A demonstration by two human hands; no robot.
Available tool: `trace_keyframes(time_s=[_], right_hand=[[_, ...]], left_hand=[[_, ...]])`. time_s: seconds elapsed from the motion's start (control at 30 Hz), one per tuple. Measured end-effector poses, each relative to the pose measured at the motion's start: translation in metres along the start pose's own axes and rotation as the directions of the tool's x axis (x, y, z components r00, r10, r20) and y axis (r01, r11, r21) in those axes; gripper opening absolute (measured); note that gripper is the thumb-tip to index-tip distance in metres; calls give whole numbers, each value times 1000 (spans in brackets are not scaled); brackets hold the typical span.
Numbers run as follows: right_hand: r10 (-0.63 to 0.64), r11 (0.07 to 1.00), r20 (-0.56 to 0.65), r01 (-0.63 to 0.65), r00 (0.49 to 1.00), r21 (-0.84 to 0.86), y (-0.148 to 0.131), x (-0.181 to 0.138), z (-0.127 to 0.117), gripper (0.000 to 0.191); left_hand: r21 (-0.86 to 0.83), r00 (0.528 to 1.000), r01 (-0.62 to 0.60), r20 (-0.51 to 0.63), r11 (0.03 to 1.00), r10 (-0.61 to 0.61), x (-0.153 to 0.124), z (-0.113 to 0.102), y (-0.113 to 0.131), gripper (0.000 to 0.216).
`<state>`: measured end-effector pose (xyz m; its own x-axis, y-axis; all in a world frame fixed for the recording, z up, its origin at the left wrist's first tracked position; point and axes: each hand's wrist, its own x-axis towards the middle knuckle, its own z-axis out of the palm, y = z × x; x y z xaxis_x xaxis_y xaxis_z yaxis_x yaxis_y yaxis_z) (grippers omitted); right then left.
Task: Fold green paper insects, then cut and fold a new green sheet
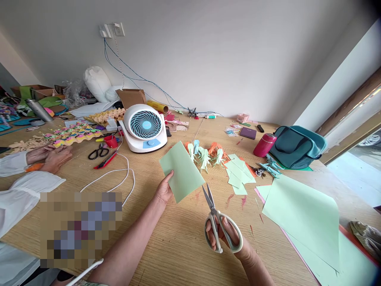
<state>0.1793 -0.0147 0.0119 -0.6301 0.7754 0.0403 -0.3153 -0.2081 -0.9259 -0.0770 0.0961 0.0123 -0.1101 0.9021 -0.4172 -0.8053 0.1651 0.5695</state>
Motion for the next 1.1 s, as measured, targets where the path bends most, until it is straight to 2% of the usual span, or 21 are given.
trace_keyframes(time_s=[0.33,0.67,1.1], right_hand=[[-10,1000,18,9,1000,19,1,2,-1,55],[-21,999,14,20,1000,28,1,0,-1,56],[-19,998,-64,15,998,-54,0,0,1,53]], left_hand=[[7,1000,0,24,1000,0,-2,1,0,29],[103,994,70,79,992,-78,9,-11,-6,30],[142,994,54,86,988,-67,11,-12,-6,30]])
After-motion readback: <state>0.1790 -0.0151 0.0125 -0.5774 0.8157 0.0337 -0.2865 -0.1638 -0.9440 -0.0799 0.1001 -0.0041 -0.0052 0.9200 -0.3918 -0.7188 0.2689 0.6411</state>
